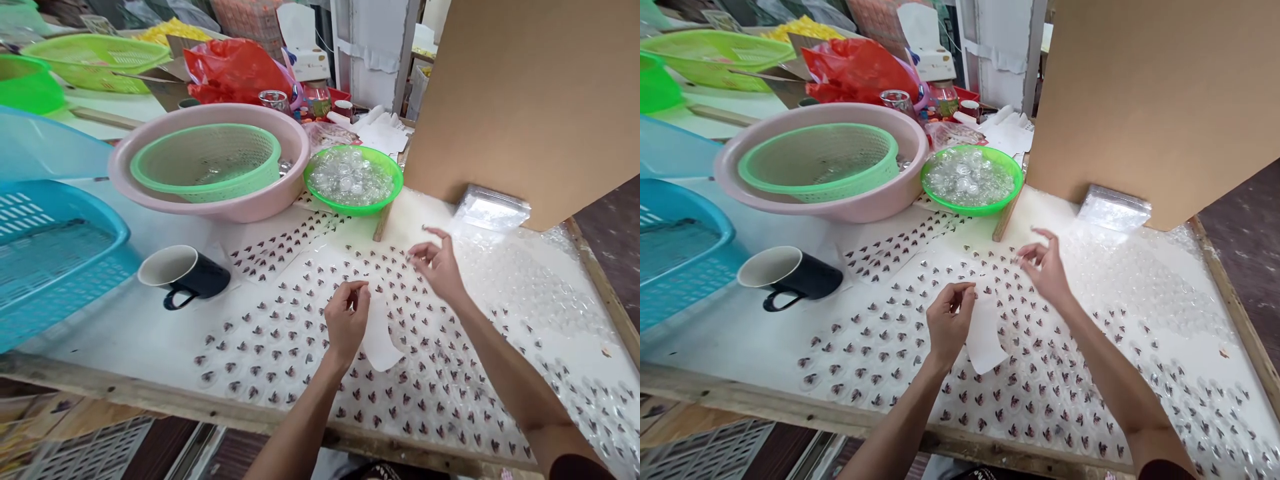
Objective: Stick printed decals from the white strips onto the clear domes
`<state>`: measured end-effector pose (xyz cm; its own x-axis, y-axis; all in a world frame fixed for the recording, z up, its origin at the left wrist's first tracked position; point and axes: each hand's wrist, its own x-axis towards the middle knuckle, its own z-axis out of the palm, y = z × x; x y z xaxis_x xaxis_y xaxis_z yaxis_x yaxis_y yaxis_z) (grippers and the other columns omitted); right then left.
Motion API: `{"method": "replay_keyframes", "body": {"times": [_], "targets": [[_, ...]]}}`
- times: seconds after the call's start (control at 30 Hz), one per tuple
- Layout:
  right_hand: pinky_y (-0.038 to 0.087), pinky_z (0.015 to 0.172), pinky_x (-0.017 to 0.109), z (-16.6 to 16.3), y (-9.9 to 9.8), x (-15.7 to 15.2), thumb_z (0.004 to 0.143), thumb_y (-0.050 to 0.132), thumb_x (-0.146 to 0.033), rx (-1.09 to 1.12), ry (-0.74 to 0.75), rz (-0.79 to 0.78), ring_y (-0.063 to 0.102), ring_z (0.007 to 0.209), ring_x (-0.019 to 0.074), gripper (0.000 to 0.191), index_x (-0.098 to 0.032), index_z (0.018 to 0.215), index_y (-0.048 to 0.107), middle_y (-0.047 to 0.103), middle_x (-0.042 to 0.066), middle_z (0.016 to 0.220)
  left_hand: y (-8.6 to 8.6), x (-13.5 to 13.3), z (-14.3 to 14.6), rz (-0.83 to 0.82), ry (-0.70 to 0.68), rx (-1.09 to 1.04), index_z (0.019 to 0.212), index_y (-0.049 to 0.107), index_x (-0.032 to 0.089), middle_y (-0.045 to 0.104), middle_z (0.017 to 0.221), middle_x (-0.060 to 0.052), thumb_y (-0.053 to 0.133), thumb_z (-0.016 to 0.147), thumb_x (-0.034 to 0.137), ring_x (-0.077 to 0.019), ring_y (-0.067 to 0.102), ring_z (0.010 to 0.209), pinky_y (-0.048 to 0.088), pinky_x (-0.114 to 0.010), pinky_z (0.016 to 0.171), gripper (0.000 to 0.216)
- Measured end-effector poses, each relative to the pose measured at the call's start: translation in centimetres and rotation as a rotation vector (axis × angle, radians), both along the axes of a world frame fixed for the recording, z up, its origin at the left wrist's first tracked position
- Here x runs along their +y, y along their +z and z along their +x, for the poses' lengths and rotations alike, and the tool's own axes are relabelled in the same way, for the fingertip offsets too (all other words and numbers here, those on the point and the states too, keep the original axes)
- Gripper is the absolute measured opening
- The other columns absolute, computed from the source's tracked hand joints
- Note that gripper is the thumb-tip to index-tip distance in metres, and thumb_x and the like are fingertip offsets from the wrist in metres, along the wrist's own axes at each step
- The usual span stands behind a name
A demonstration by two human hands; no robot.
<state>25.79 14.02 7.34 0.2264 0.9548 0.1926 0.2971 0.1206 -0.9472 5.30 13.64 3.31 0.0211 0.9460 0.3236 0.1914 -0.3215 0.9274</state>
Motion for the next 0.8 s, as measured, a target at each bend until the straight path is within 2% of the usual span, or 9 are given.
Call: {"method": "replay_keyframes", "body": {"times": [0.1,0.23,0.33,0.53,0.63,0.8], "targets": [[0.046,0.069,0.033,4.9,-2.5,4.5,0.072,0.067,-0.030,-0.028,-0.166,-0.024,0.061,0.075,0.0174,0.066,-0.024,0.126,0.029,0.064,-0.001,0.083,0.1,0.0,-0.2,0.006,-0.003,-0.031,0.083,0.067,0.019,0.059,0.066,-0.001,0.059,0.089,0.033,-0.0126,0.047,0.056,0.037,-0.025,0.054,0.017],[0.045,0.071,0.034,8.6,-5.4,7.7,0.064,0.064,-0.027,-0.073,-0.192,-0.215,0.061,0.072,0.0175,0.069,-0.020,0.123,0.030,0.063,-0.003,0.076,0.2,0.0,-0.3,0.005,-0.029,-0.037,0.080,0.065,0.019,0.062,0.069,-0.002,0.058,0.090,0.034,-0.0135,0.052,0.060,0.040,-0.025,0.057,0.019],[0.044,0.069,0.032,8.9,-6.4,8.2,0.063,0.062,-0.025,-0.133,-0.190,-0.291,0.059,0.072,0.0175,0.068,-0.020,0.124,0.031,0.064,-0.003,0.076,0.2,-0.1,-0.3,0.020,-0.019,-0.014,0.082,0.065,0.020,0.059,0.068,-0.001,0.058,0.090,0.033,-0.0129,0.049,0.058,0.039,-0.025,0.056,0.017],[0.044,0.068,0.030,8.3,-6.8,8.8,0.065,0.055,-0.016,-0.269,-0.205,-0.349,0.059,0.070,0.0173,0.067,-0.017,0.128,0.031,0.062,-0.004,0.074,0.0,0.0,-0.2,0.046,-0.025,0.024,0.080,0.063,0.019,0.057,0.065,0.000,0.058,0.090,0.032,-0.0120,0.046,0.057,0.038,-0.024,0.055,0.017],[0.045,0.071,0.030,7.9,-7.0,9.2,0.067,0.055,-0.011,-0.416,-0.186,-0.374,0.060,0.072,0.0181,0.069,-0.017,0.131,0.031,0.061,-0.003,0.075,0.0,0.1,-0.2,0.060,-0.029,0.041,0.080,0.063,0.019,0.057,0.065,0.000,0.058,0.091,0.031,-0.0117,0.046,0.056,0.038,-0.024,0.055,0.017],[0.042,0.085,0.034,7.0,-6.8,9.6,0.070,0.054,-0.006,-0.728,-0.198,-0.429,0.061,0.083,0.0209,0.071,-0.020,0.135,0.029,0.064,0.002,0.090,0.0,0.0,-0.2,0.093,-0.047,0.073,0.081,0.063,0.019,0.056,0.064,0.001,0.057,0.091,0.031,-0.0107,0.046,0.055,0.038,-0.023,0.052,0.017]]}}
